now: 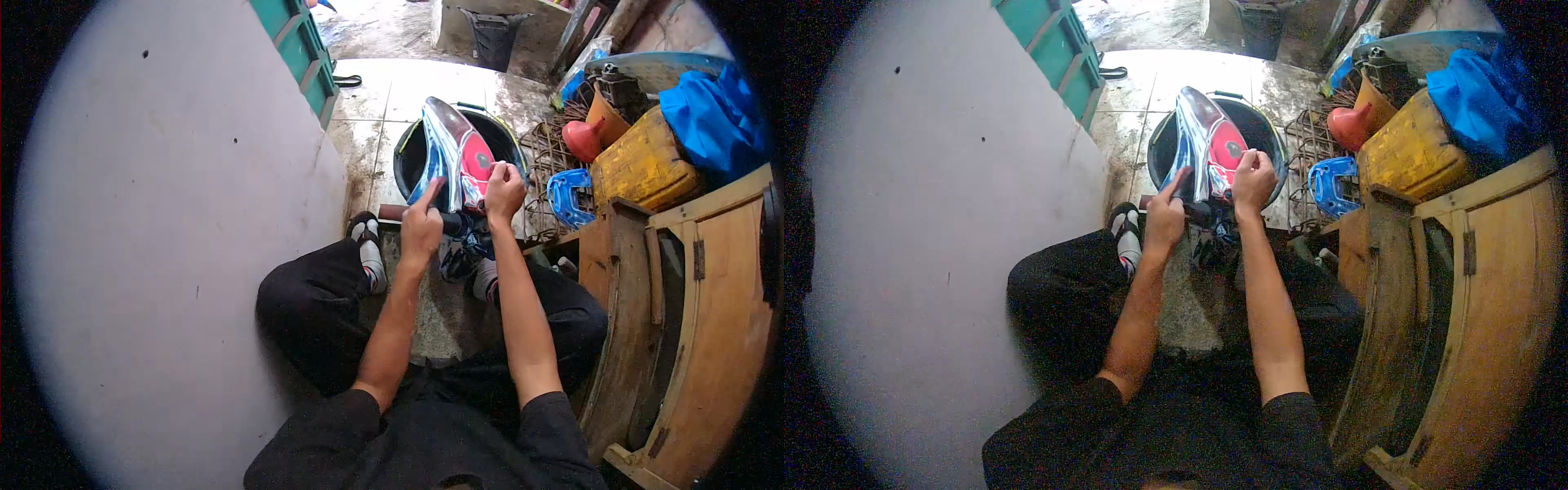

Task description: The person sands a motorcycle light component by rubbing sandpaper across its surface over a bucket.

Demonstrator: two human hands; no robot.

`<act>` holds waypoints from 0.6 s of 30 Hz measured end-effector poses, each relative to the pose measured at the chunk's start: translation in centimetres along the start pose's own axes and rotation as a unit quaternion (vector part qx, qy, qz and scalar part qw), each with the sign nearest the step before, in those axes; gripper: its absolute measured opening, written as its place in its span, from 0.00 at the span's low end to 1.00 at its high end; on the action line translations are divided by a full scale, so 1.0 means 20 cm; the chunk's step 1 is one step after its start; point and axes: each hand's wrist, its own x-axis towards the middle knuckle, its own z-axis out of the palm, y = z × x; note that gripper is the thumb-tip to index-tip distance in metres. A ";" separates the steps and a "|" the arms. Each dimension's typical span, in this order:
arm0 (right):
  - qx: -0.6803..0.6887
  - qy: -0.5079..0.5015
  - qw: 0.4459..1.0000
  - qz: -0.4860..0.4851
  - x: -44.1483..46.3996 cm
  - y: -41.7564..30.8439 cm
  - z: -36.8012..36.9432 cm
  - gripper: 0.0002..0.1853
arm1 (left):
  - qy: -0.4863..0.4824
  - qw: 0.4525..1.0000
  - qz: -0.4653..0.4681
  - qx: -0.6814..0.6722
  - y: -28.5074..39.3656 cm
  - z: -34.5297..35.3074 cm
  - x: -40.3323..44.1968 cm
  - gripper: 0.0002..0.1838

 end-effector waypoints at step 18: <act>0.042 0.022 0.999 0.018 0.00 -0.01 0.00 0.16 | -0.121 0.976 -0.033 -0.176 -0.15 0.12 0.61 0.40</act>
